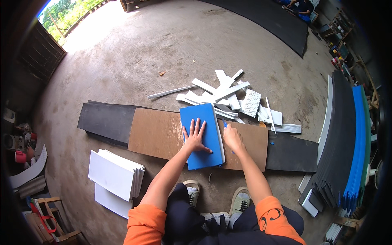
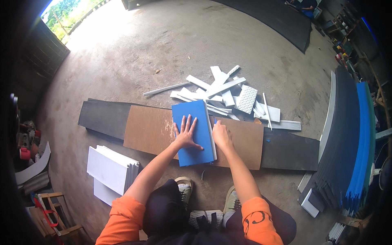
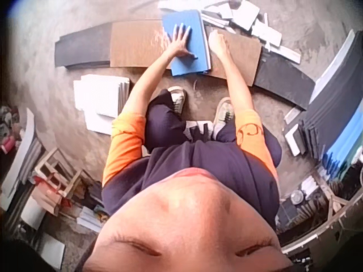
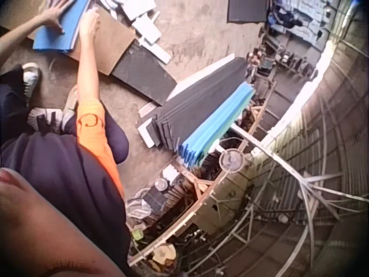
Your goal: The person sits on the floor and uses a utility knife to cut blue and white foam sheets into smaller rectangular pieces. They repeatedly align the sheets, score the edges, and separate the cut sections, stacking the finished pieces nearby.
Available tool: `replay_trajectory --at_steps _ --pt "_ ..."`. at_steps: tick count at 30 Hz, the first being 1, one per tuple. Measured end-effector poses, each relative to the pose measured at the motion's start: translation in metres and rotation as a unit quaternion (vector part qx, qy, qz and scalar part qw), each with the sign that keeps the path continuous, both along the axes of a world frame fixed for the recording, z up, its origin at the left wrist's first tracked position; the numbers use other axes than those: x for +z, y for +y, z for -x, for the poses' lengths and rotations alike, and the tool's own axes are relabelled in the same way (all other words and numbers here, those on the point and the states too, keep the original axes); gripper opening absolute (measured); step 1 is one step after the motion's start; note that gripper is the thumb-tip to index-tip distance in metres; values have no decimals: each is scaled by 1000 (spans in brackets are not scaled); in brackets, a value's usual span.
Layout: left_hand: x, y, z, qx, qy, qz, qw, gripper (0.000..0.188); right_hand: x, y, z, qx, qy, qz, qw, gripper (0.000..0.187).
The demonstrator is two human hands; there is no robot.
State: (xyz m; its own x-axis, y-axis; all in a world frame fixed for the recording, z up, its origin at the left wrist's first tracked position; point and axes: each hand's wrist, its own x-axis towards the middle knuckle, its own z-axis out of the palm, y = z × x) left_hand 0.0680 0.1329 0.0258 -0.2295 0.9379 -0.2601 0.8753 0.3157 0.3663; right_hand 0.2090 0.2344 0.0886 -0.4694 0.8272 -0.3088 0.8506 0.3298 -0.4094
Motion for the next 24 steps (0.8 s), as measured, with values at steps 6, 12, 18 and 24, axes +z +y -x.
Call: replay_trajectory --at_steps 6,12,18,24 --pt "2 -2 -2 6 -26 -10 1000 132 -45 60 76 38 -9 -51 998 25" --pt "8 -3 3 3 -35 -2 999 130 -50 65 98 36 -50 -4 998 24" --pt "6 -3 1 12 -30 1 999 130 -24 53 94 -21 -152 207 966 29" --pt "3 -3 0 7 -9 -9 1000 132 -50 -59 -19 -16 -135 102 985 27"
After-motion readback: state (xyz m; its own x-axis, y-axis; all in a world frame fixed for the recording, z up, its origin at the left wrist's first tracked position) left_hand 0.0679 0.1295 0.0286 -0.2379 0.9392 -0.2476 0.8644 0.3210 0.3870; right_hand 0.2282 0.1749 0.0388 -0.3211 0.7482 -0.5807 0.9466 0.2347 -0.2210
